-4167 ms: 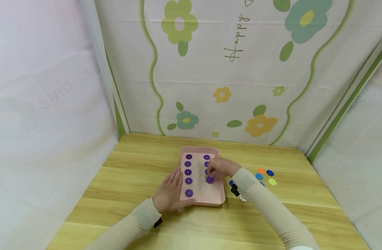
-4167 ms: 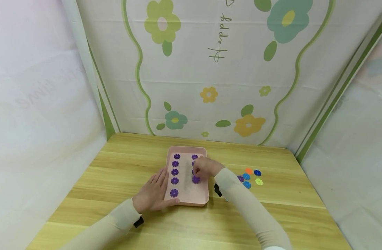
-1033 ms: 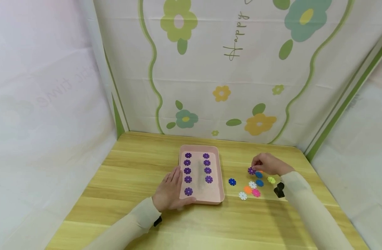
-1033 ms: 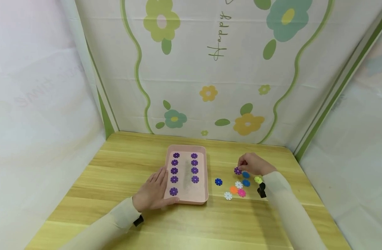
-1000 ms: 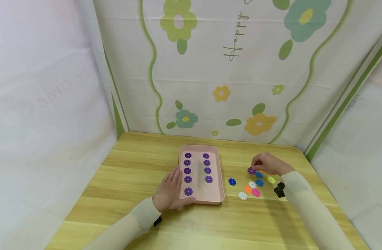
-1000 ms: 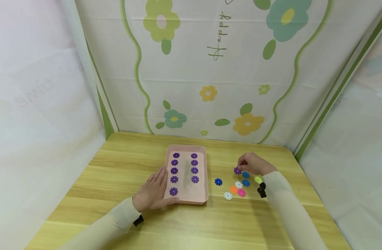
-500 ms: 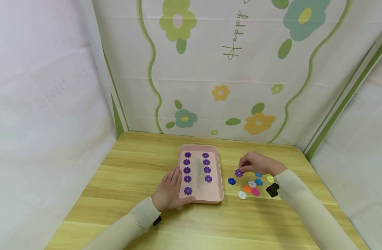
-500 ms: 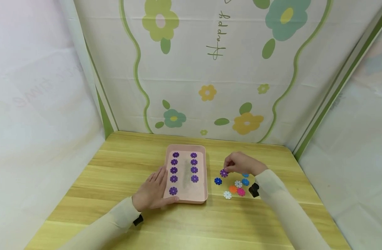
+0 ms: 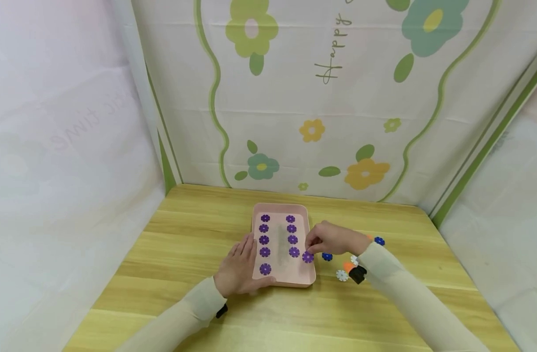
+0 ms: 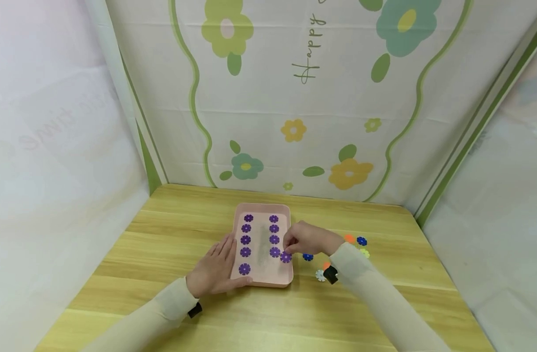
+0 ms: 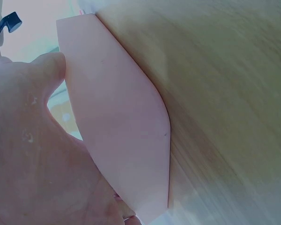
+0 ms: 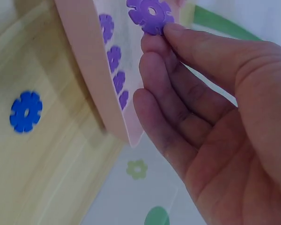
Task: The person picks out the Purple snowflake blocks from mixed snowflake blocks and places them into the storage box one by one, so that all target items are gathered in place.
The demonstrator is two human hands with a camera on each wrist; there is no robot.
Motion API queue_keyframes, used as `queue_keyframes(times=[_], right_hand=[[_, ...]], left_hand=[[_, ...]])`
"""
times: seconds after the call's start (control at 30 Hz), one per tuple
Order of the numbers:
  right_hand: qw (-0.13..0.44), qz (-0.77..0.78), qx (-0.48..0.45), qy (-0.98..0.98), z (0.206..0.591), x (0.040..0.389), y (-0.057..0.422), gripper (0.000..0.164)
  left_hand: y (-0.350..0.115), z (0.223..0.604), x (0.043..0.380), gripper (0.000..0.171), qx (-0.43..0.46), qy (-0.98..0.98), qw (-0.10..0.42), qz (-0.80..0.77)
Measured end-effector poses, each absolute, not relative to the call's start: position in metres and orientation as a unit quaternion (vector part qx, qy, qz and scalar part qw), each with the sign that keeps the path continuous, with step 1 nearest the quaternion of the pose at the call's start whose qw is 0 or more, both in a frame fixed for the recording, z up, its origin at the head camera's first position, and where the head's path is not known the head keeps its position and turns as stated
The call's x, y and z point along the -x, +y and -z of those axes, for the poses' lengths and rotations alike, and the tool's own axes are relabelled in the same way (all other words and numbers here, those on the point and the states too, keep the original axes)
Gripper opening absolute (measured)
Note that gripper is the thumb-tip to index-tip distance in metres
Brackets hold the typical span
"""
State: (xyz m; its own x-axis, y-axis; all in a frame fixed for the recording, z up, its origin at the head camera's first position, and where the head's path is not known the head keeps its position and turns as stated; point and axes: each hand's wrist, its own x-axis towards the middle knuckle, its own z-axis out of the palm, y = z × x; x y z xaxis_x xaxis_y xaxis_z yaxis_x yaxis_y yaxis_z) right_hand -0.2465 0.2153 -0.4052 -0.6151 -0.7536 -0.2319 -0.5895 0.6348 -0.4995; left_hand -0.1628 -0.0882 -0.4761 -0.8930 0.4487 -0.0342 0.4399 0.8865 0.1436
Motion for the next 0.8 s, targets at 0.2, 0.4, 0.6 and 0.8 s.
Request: queue_keyframes(times=[0.2, 0.4, 0.6, 0.8], right_hand=[[0.203, 0.174, 0.41, 0.872, 0.417, 0.243, 0.196, 0.012], [0.205, 0.148, 0.405, 0.879, 0.427, 0.242, 0.184, 0.01], [0.216, 0.138, 0.385, 0.887, 0.44, 0.242, 0.177, 0.011], [0.22, 0.128, 0.379, 0.89, 0.447, 0.242, 0.175, 0.012]], left_hand=[[-0.087, 0.475, 0.161, 0.121, -0.227, 0.97, 0.037, -0.073], [-0.087, 0.476, 0.161, 0.12, -0.232, 0.971, 0.026, -0.06], [-0.088, 0.476, 0.162, 0.119, -0.234, 0.97, 0.022, -0.06], [-0.087, 0.475, 0.162, 0.119, -0.235, 0.97, 0.025, -0.064]])
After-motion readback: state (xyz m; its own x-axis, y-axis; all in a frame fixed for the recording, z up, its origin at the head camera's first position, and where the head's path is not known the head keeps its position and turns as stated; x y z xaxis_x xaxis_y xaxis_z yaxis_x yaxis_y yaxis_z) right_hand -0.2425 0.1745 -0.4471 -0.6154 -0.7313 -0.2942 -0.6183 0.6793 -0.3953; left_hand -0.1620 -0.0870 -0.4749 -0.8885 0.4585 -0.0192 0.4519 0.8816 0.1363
